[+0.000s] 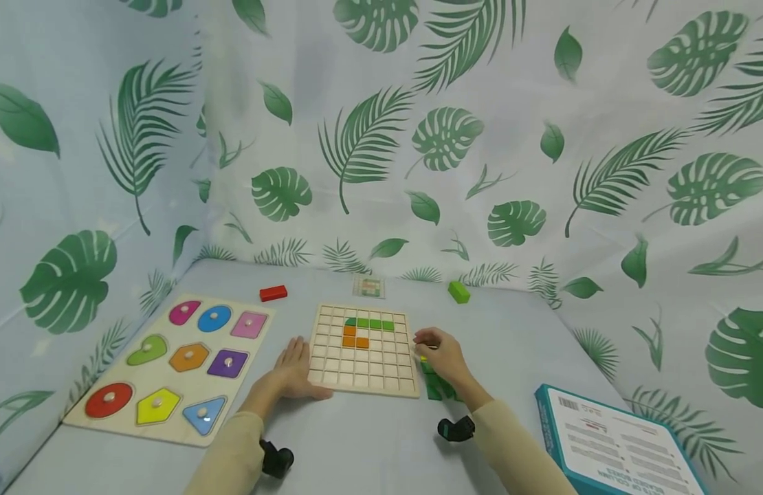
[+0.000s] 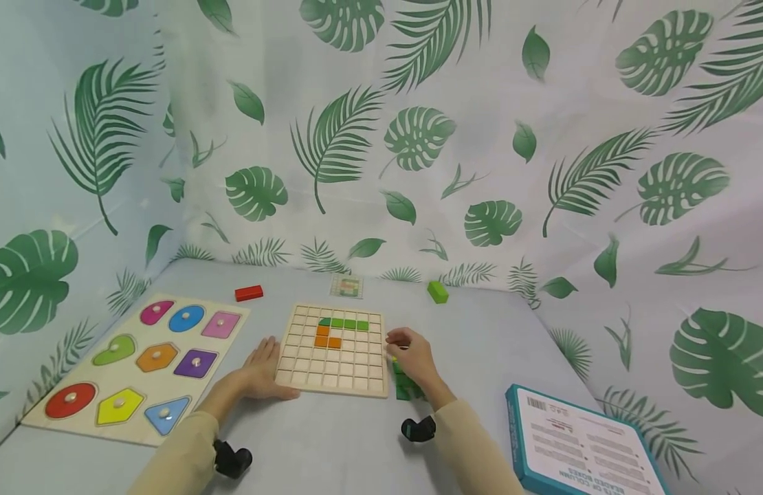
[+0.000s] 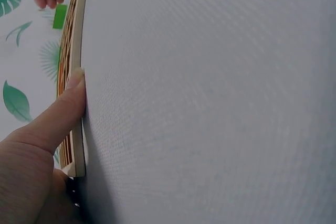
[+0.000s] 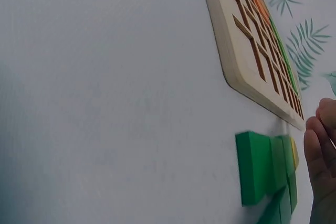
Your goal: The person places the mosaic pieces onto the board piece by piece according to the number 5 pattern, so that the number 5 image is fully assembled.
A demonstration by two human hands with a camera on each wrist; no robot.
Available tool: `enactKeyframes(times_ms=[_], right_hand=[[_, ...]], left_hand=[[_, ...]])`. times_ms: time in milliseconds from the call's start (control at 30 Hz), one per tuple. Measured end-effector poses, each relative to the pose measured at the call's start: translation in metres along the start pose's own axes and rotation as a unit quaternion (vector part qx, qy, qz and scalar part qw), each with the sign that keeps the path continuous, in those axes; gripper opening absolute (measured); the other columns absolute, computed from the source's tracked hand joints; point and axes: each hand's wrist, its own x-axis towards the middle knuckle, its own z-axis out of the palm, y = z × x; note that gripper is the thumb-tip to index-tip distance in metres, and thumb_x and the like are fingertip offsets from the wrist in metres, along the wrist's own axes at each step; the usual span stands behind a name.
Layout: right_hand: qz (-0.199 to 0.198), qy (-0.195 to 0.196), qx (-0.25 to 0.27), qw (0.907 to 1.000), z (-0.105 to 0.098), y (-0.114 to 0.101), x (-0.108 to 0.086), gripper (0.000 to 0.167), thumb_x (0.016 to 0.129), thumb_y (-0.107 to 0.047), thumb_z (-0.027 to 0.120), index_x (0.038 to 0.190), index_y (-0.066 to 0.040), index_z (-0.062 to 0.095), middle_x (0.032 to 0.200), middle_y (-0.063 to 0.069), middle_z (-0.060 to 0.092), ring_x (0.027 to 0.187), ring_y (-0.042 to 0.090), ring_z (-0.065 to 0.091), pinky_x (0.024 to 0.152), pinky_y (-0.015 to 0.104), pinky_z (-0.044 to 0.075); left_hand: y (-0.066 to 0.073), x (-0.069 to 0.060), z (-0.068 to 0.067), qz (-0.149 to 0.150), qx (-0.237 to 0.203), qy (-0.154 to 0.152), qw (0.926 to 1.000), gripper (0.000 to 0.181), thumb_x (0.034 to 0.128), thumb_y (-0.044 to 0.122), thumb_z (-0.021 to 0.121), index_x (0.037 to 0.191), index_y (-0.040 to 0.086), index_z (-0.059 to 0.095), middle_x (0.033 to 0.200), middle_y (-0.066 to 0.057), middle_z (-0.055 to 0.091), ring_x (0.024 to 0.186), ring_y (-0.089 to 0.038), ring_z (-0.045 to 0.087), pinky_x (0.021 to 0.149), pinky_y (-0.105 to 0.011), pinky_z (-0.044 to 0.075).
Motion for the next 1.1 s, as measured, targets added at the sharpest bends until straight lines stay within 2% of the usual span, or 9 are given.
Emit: enactKeyframes(times_ms=[67, 267, 567, 700, 900, 1100], right_hand=[[0.007, 0.003, -0.005, 1.0, -0.003, 0.004, -0.001, 0.021, 0.088, -0.007, 0.066, 0.108, -0.004, 0.065, 0.096, 0.001, 0.067, 0.093, 0.018, 0.063, 0.081, 0.033, 0.052], [0.015, 0.009, -0.015, 0.9998, -0.019, 0.007, -0.01, 0.021, 0.088, -0.007, 0.065, 0.108, -0.002, 0.065, 0.096, 0.004, 0.068, 0.092, 0.02, 0.062, 0.082, 0.036, 0.051], [0.031, 0.024, -0.042, 0.9983, -0.041, 0.016, -0.021, 0.02, 0.087, -0.006, 0.067, 0.106, -0.001, 0.065, 0.095, 0.004, 0.068, 0.09, 0.02, 0.062, 0.083, 0.037, 0.051], [0.033, 0.026, -0.041, 0.9983, -0.047, 0.022, -0.024, 0.019, 0.087, -0.006, 0.067, 0.105, -0.002, 0.065, 0.095, 0.005, 0.068, 0.091, 0.021, 0.062, 0.084, 0.038, 0.051], [0.057, 0.028, -0.036, 0.9973, -0.055, 0.028, -0.033, 0.019, 0.086, -0.006, 0.068, 0.104, -0.002, 0.065, 0.095, 0.006, 0.068, 0.09, 0.022, 0.062, 0.08, 0.034, 0.051], [0.068, 0.03, -0.05, 0.996, -0.062, 0.036, -0.041, 0.021, 0.087, -0.009, 0.068, 0.106, -0.003, 0.064, 0.096, 0.005, 0.067, 0.09, 0.021, 0.062, 0.081, 0.036, 0.05]], left_hand=[[-0.004, 0.003, 0.004, 0.004, -0.005, 0.01, 0.9999, 0.119, 0.0715, 0.052, 0.075, 0.145, -0.014, 0.008, 0.153, -0.029, 0.0, 0.141, -0.039, -0.004, 0.113, -0.048, 0.001], [-0.007, 0.003, 0.008, 0.01, -0.01, 0.004, 0.9999, 0.123, 0.0697, 0.057, 0.074, 0.145, -0.013, 0.006, 0.153, -0.029, -0.001, 0.141, -0.039, -0.006, 0.113, -0.048, -0.001], [0.001, -0.006, 0.0, 0.015, -0.026, 0.002, 0.9996, 0.123, 0.0704, 0.055, 0.075, 0.144, -0.016, 0.006, 0.152, -0.031, -0.002, 0.14, -0.041, -0.006, 0.113, -0.05, -0.001], [0.004, -0.01, -0.005, 0.013, -0.029, 0.004, 0.9995, 0.123, 0.0697, 0.054, 0.076, 0.143, -0.017, 0.008, 0.151, -0.033, 0.0, 0.14, -0.042, -0.004, 0.113, -0.05, 0.0], [0.009, -0.014, -0.009, 0.017, -0.037, 0.008, 0.9991, 0.12, 0.0697, 0.048, 0.079, 0.141, -0.019, 0.01, 0.15, -0.035, 0.003, 0.139, -0.044, -0.002, 0.112, -0.052, 0.001], [-0.003, -0.001, 0.002, 0.019, -0.019, 0.013, 0.9996, 0.126, 0.0671, 0.06, 0.075, 0.143, -0.017, 0.009, 0.151, -0.033, 0.001, 0.14, -0.042, -0.003, 0.113, -0.051, 0.001]])
